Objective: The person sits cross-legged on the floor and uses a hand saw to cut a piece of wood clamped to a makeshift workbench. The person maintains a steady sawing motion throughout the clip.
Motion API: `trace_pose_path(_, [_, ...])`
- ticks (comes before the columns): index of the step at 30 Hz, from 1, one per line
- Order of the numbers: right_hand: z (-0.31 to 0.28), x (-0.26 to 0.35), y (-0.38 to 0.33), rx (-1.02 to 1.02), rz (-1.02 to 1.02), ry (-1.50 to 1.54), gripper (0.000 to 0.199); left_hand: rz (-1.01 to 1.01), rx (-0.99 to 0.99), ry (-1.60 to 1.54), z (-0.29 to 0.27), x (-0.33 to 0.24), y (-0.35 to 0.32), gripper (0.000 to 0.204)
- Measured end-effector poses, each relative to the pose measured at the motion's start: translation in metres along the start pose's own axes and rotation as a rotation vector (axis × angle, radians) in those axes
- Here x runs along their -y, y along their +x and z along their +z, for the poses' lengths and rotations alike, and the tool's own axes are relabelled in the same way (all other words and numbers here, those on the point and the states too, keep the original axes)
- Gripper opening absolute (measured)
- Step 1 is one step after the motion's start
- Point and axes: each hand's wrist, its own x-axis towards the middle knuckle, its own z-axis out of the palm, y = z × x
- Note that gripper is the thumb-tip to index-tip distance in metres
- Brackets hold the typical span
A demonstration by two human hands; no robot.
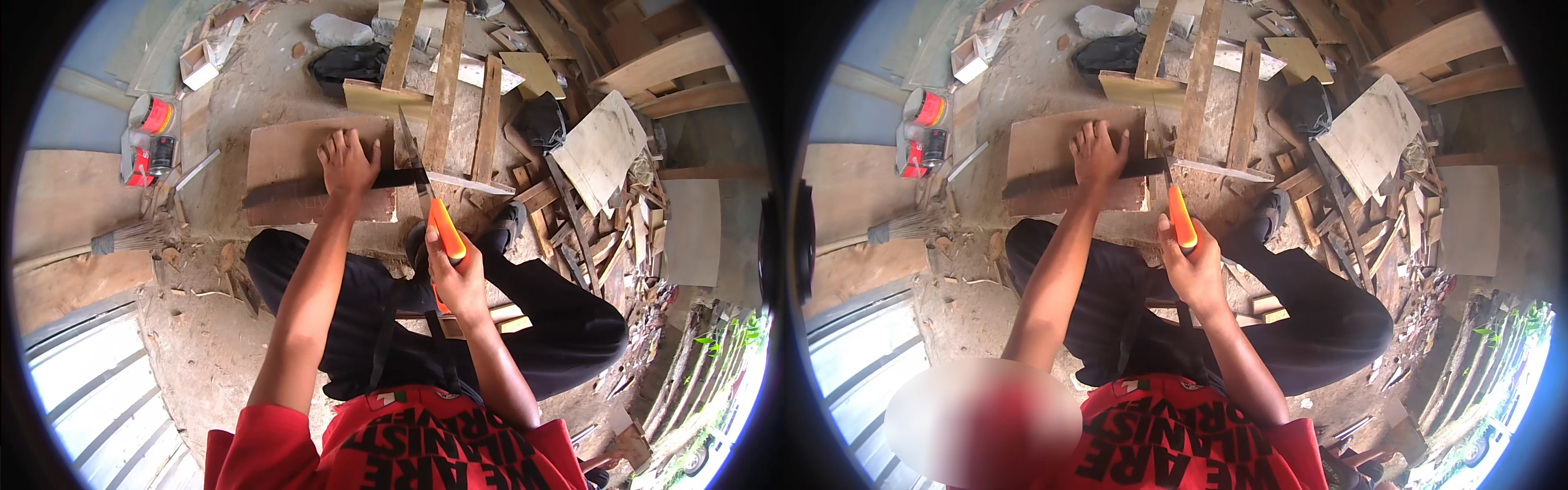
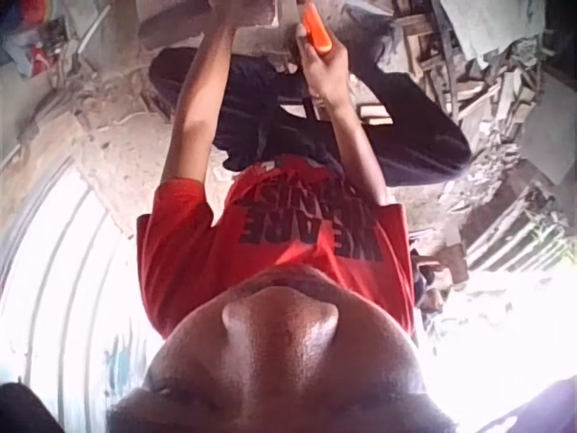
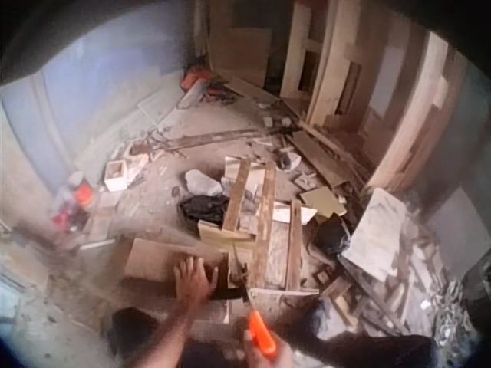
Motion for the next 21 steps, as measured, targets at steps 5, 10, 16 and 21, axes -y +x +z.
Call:
trace_pose_path(5, [0.005, -0.004, -0.008, -0.07, 0.041, -0.002, 0.029, -0.029, -0.031, 0.053, -0.003, -0.001, -0.002, 0.032])
trace_pose_path(10, [-0.014, 0.011, -0.094, -0.089, 0.114, -0.19, 0.018, -0.053, 0.066, 0.031, -0.006, -0.005, -0.004, 0.034])
trace_pose_path(16, [-0.019, 0.034, -0.082, -0.118, 0.109, -0.23, 0.019, -0.036, 0.103, -0.017, -0.007, 0.003, 0.001, 0.04])
trace_pose_path(21, [0.025, 0.003, 0.034, -0.146, 0.015, -0.148, 0.03, -0.03, 0.059, -0.021, -0.008, -0.004, 0.007, 0.03])
